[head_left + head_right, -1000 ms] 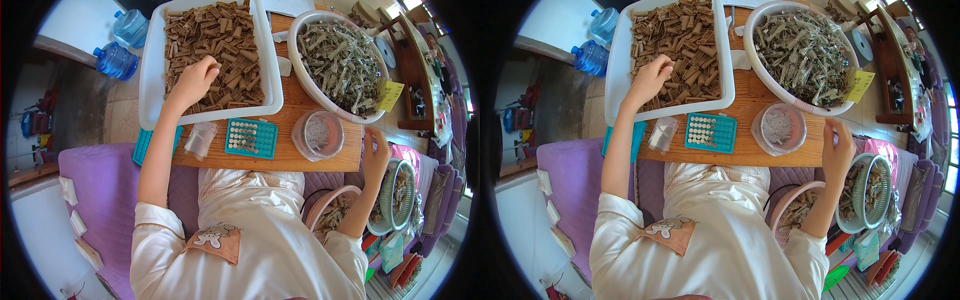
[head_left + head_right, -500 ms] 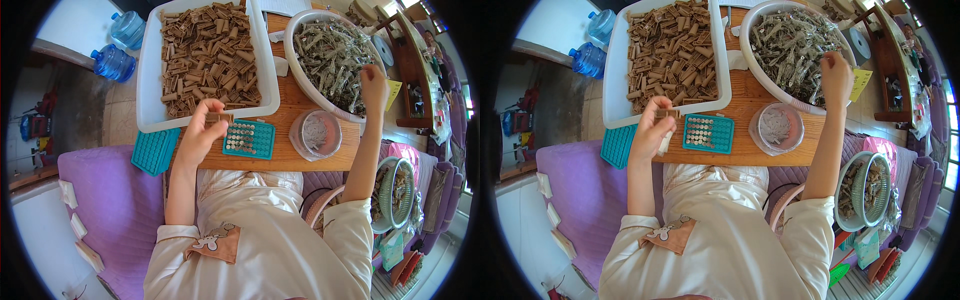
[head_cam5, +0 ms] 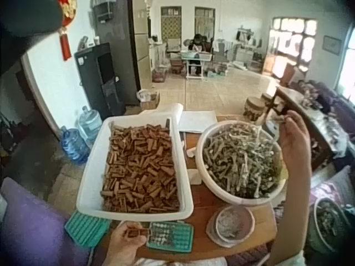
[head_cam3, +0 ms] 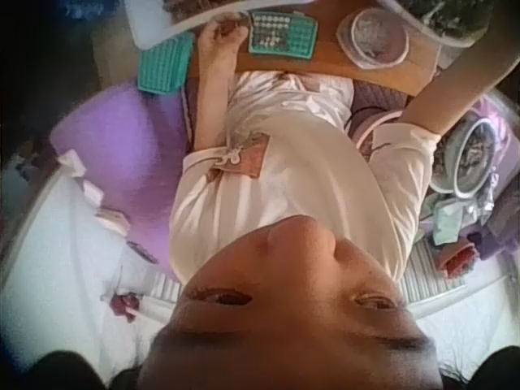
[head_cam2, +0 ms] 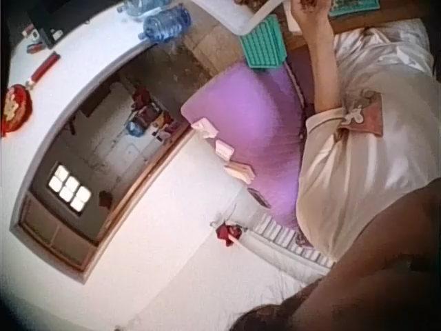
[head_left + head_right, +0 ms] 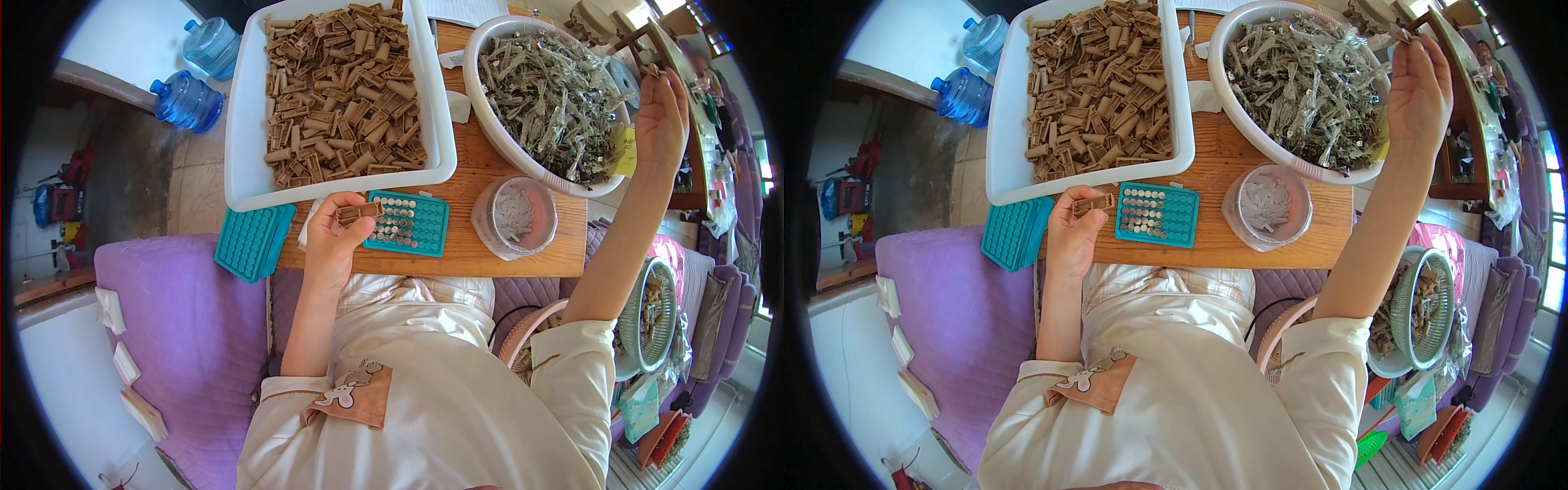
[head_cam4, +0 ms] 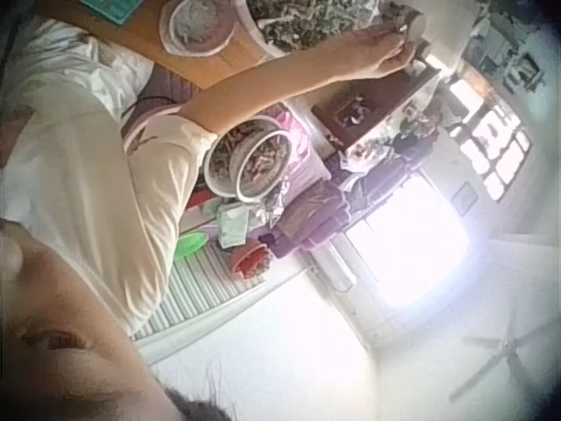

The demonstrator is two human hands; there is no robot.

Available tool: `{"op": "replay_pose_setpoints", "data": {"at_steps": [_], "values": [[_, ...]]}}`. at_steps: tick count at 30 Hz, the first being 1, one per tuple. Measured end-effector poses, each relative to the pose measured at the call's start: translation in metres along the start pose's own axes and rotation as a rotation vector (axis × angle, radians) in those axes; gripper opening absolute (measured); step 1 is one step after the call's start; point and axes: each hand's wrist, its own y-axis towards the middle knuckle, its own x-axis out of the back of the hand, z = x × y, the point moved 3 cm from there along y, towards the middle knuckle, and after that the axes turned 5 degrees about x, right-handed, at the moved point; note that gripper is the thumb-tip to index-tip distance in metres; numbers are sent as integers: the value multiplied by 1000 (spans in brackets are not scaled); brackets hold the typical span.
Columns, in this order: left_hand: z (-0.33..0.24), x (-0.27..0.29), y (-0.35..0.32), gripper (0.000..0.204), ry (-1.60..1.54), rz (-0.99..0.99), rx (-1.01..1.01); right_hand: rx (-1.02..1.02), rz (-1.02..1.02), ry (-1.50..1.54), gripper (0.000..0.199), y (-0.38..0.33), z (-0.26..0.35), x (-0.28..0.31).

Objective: The person assembles small devices by taking plastic casings from a container, inserting components into them, and fastening the pieces together by hand.

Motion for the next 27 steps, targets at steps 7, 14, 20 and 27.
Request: {"op": "replay_pose_setpoints", "data": {"at_steps": [7,14,20,27], "values": [[10,2,-9,20,-151,-16,13,-56,188,-609,22,4,-6,-2],[18,5,-15,10,-210,-35,64,-145,281,-638,21,6,-8,2],[26,7,-16,11,-184,-13,87,-5,168,-1079,20,13,-20,14],[31,11,-20,12,-166,-26,151,-317,161,-761,18,13,-29,29]]}}
